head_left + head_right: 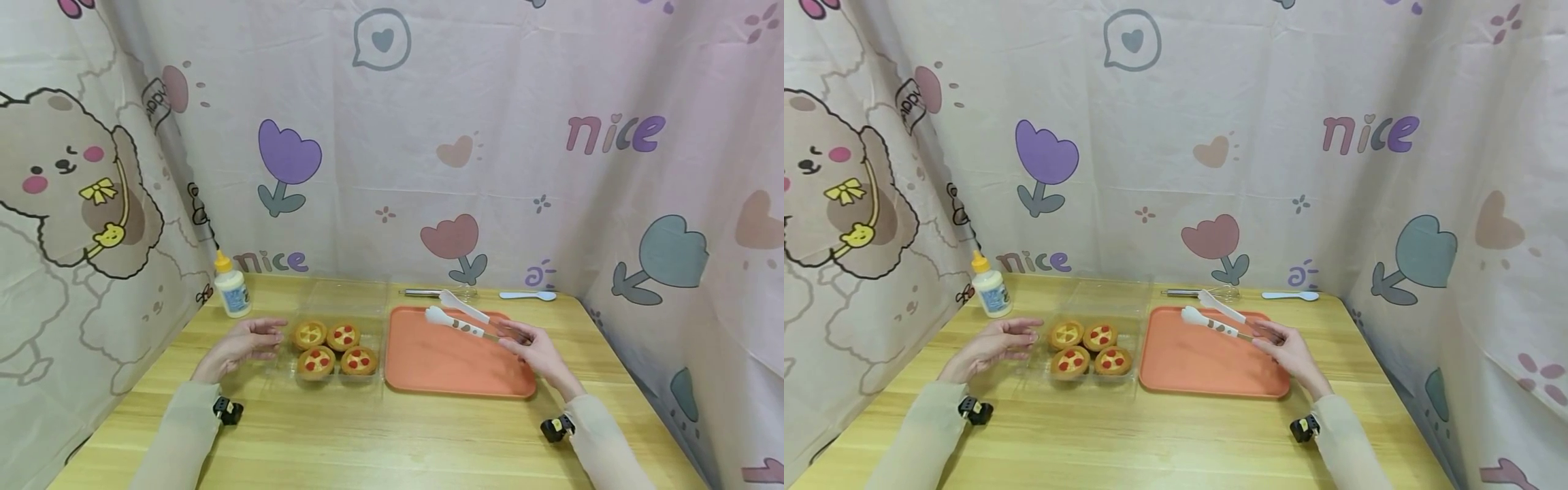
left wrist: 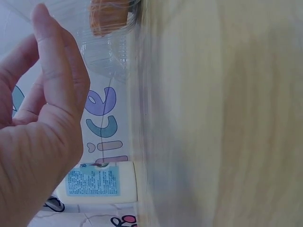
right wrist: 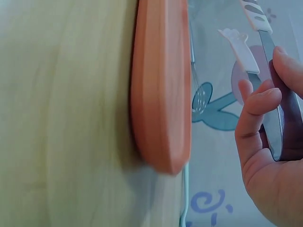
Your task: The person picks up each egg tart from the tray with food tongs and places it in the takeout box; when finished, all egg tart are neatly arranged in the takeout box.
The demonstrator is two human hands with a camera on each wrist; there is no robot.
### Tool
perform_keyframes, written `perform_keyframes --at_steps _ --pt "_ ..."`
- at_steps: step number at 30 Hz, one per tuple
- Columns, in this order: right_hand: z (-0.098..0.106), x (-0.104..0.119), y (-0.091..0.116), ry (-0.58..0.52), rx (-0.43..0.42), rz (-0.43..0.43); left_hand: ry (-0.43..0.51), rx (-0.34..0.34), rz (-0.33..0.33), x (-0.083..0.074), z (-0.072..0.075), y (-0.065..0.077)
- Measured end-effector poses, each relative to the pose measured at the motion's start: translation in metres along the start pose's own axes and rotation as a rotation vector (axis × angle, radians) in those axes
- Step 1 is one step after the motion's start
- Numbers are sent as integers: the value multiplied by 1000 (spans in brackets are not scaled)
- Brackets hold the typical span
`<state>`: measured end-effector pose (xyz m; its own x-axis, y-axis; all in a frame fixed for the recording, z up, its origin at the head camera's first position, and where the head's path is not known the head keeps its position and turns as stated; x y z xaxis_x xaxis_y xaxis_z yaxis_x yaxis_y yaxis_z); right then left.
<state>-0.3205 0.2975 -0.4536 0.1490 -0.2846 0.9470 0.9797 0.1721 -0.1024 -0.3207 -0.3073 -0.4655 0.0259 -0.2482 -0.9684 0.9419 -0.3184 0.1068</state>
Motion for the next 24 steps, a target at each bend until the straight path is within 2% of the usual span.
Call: perform_keyframes --at_steps 8,16,24 --pt "20 -6 9 -28 -40 -14 30 8 -13 0 0 0" --pt "37 -14 15 -64 -44 -9 -14 3 -1 -1 -2 4" --pt "46 -18 18 -83 -117 -63 -69 -24 21 -2 -3 4"
Point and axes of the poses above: each hand's wrist, its own y-axis away from the middle knuckle, its own z-axis out of the back of the hand, x = y × z, the point moved 3 cm from there along -y, towards the middle knuckle, and after that the axes turned 9 degrees about -y, right-handed, at the moved point
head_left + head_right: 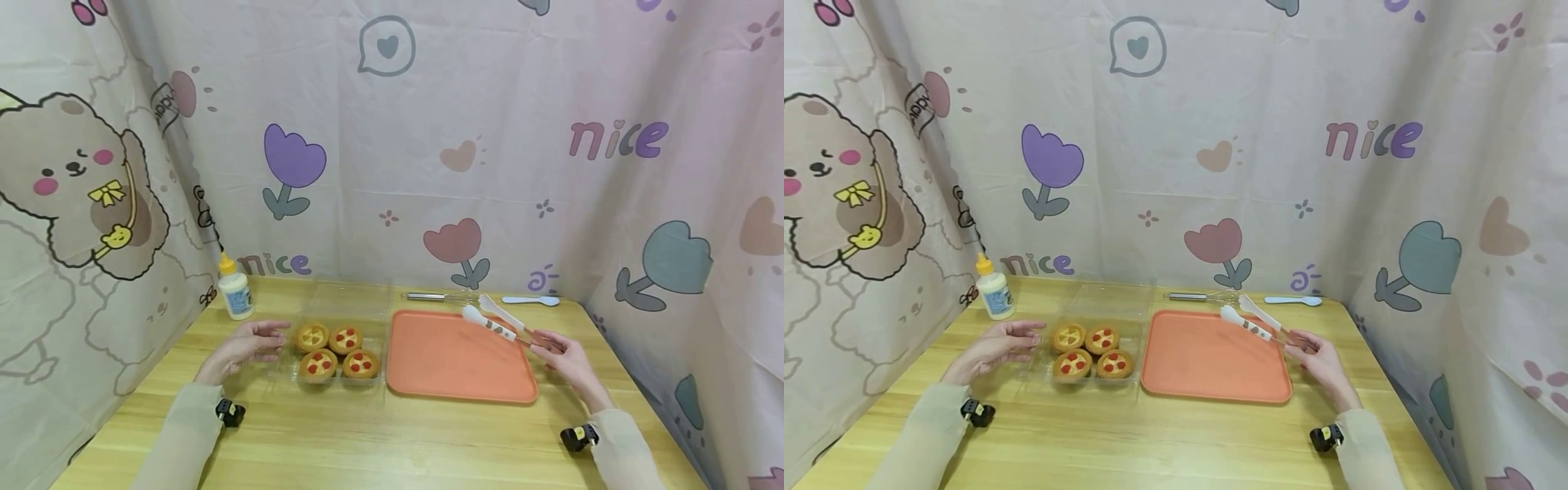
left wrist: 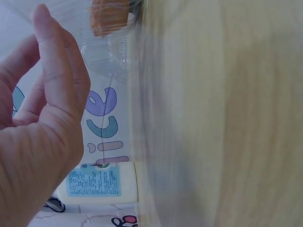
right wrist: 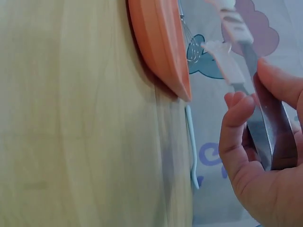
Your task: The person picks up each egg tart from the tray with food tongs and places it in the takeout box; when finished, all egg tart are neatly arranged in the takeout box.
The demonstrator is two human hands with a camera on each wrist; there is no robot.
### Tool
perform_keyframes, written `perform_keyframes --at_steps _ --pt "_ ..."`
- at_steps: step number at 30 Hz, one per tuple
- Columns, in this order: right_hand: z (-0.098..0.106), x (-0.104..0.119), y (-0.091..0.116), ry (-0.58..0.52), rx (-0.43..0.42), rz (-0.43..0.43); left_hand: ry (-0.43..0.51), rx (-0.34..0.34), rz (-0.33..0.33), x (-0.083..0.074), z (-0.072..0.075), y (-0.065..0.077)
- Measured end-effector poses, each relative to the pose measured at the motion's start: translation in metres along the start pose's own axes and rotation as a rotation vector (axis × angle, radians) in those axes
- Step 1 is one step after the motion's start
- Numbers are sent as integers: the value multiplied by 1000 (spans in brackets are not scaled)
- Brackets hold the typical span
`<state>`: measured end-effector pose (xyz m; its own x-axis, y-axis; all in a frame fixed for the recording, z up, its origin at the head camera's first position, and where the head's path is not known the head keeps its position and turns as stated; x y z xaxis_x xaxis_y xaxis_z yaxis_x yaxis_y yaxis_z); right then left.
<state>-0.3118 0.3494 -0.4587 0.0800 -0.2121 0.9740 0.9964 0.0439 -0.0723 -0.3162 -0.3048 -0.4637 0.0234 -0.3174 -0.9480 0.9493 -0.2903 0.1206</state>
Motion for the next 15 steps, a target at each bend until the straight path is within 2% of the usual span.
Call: perform_keyframes --at_steps 7,15 --pt "9 -1 3 19 -54 -30 14 0 -2 0 1 0" --pt "21 -3 7 18 -66 -45 53 14 -20 1 1 0"
Point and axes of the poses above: each hand's wrist, its own y-axis away from the middle knuckle, its own z-axis out of the back of the hand, x = y × z, the point moved 3 cm from there along -y, towards the middle knuckle, and after that the axes turned 9 degrees about -y, right-handed, at the moved point
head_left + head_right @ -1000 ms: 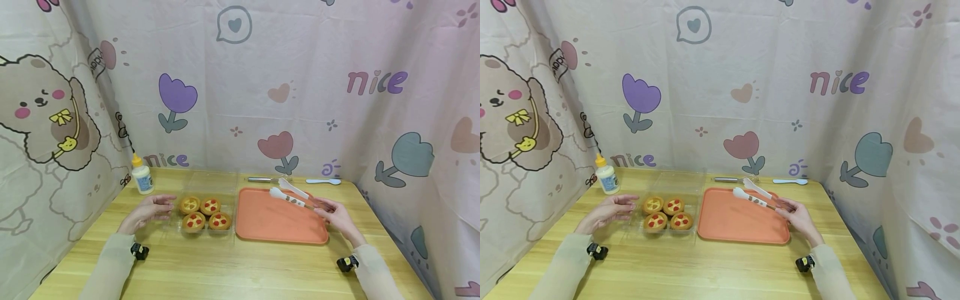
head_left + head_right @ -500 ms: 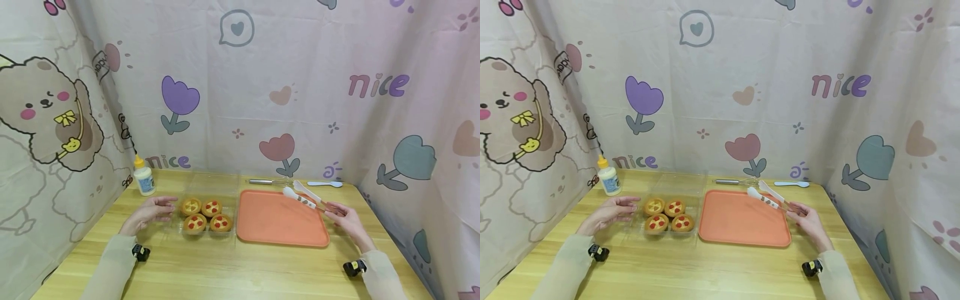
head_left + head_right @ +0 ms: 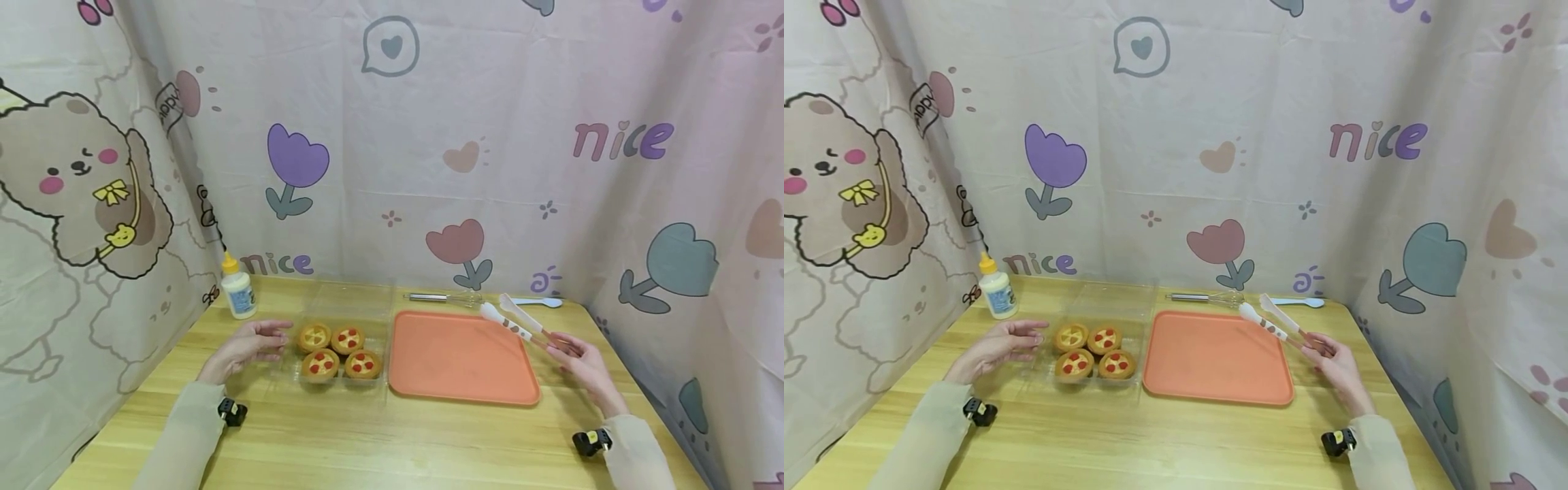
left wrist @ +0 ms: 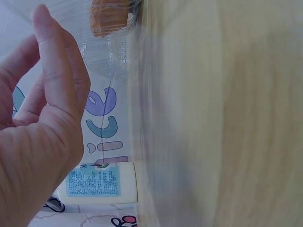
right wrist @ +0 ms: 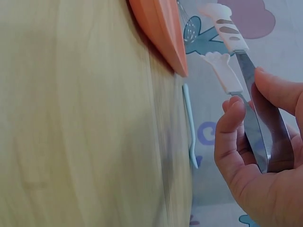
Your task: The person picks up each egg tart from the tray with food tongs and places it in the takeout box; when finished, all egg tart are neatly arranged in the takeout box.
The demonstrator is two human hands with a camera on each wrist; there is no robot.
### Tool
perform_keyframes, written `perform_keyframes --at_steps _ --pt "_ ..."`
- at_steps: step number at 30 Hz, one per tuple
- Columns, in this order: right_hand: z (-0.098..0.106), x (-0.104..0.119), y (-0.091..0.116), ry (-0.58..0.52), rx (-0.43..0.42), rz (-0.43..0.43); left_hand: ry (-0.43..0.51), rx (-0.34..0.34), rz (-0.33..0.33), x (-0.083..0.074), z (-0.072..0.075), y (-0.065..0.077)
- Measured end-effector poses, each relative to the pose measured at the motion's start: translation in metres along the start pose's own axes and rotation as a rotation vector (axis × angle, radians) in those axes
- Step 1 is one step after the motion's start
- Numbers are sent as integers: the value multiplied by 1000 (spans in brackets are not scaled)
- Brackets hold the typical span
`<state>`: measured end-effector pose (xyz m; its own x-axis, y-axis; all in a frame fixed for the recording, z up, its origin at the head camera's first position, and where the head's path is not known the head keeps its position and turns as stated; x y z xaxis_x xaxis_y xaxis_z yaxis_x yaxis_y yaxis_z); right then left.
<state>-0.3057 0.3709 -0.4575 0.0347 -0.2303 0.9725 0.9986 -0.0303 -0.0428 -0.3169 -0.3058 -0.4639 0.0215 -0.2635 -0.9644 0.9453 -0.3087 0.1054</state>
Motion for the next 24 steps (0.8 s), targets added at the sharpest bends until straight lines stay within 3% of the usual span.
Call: perform_keyframes --at_steps 16,24 --pt "12 -6 6 87 -133 -6 18 -2 9 0 0 -1" --pt "15 -8 9 139 -126 -43 30 8 6 1 0 -2"
Point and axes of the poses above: each hand's wrist, its own y-axis away from the middle knuckle, its own z-axis out of the back of the hand, x = y × z, the point moved 3 cm from there along -y, towards the middle knuckle, and after that the axes turned 9 degrees about -y, right-handed, at the moved point
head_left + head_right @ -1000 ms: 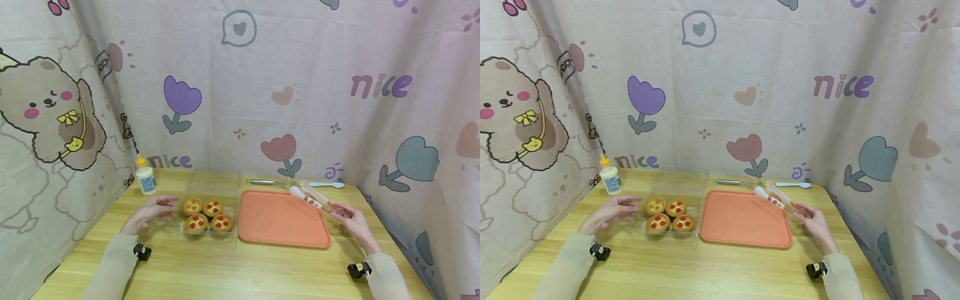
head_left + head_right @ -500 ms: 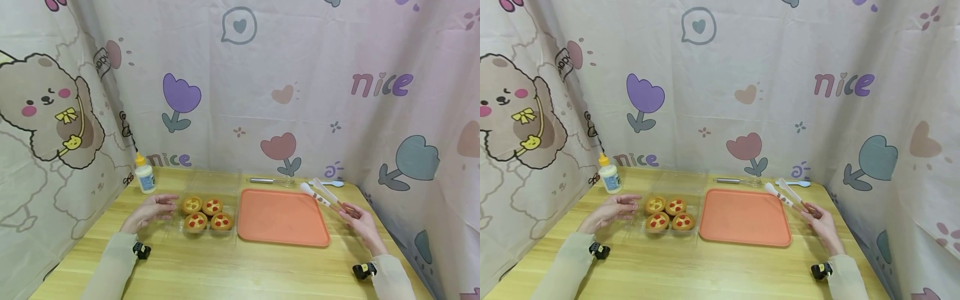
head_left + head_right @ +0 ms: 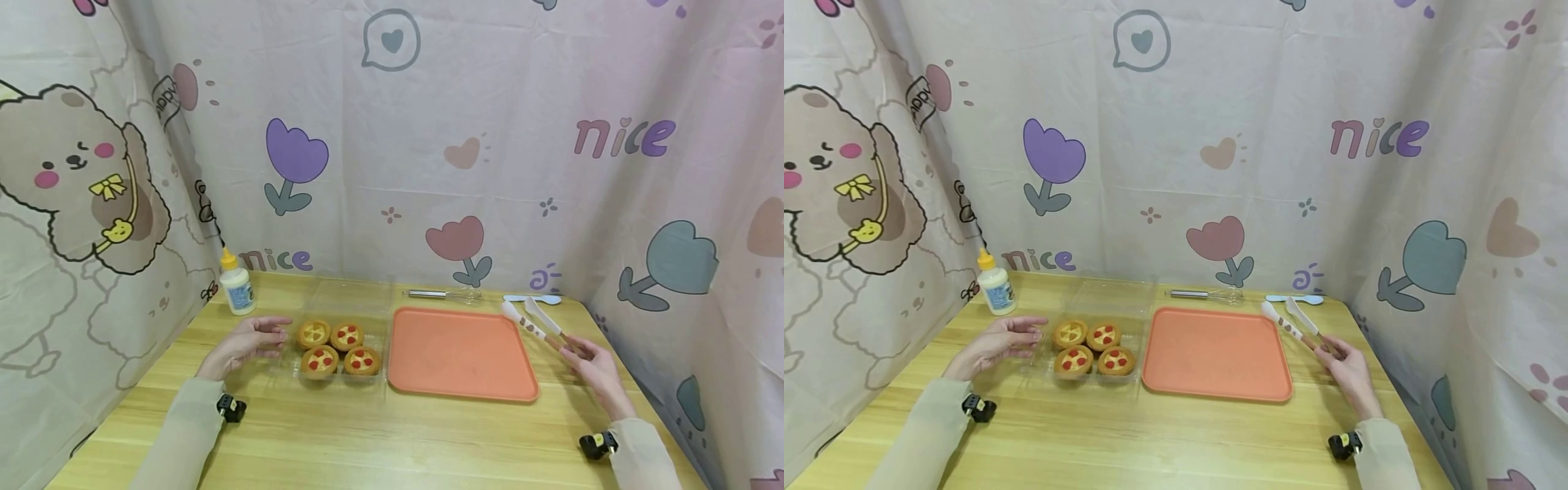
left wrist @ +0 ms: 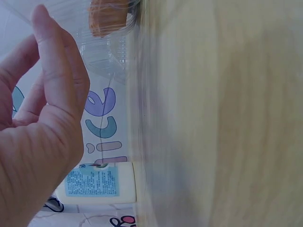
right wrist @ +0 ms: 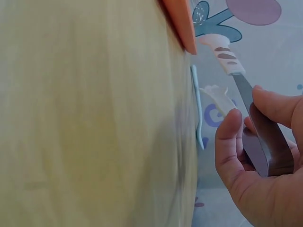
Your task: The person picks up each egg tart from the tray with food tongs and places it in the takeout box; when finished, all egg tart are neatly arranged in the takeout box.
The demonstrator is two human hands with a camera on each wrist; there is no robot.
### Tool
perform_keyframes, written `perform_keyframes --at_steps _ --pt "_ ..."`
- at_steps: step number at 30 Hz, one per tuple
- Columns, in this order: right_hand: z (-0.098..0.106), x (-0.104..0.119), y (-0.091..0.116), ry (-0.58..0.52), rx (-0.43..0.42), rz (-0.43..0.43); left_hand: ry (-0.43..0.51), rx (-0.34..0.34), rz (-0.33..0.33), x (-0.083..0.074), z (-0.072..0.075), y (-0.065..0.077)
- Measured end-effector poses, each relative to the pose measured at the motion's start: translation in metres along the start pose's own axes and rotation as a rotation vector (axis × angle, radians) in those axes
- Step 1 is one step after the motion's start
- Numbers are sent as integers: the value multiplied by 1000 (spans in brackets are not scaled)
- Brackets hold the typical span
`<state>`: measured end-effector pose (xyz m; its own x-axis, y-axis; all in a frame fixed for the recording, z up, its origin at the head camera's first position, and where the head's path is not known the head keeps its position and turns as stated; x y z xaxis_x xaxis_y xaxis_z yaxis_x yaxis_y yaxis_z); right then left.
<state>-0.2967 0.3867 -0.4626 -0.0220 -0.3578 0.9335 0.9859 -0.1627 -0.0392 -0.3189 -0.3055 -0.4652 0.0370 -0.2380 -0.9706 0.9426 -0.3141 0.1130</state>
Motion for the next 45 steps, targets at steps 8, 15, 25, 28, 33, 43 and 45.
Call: perform_keyframes --at_steps 8,15,25,28,33,43,45 --pt "2 -4 2 -1 -2 3 5 7 -9 0 0 1" --pt "5 -10 1 -55 38 -2 1 0 0 0 0 0" --pt "12 -15 -3 -88 250 -83 9 8 -7 0 0 1" --pt "15 -16 -5 -2 258 -72 10 5 -4 0 0 1" --pt "17 -19 -6 72 295 -80 11 5 -3 -2 -1 1" --pt "17 -17 -7 126 345 -81 20 14 -5 -2 -1 1" --pt "17 -18 -7 106 351 -79 18 15 -5 -2 -1 1"
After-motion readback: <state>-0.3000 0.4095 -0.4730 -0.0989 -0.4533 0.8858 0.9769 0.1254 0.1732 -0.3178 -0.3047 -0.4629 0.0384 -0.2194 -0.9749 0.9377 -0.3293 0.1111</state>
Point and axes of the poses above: each hand's wrist, its own y-axis away from the middle knuckle, its own z-axis out of the back of the hand, x = y × z, the point moved 3 cm from there along -y, towards the middle knuckle, and after that the axes turned 9 degrees about -y, right-handed, at the moved point
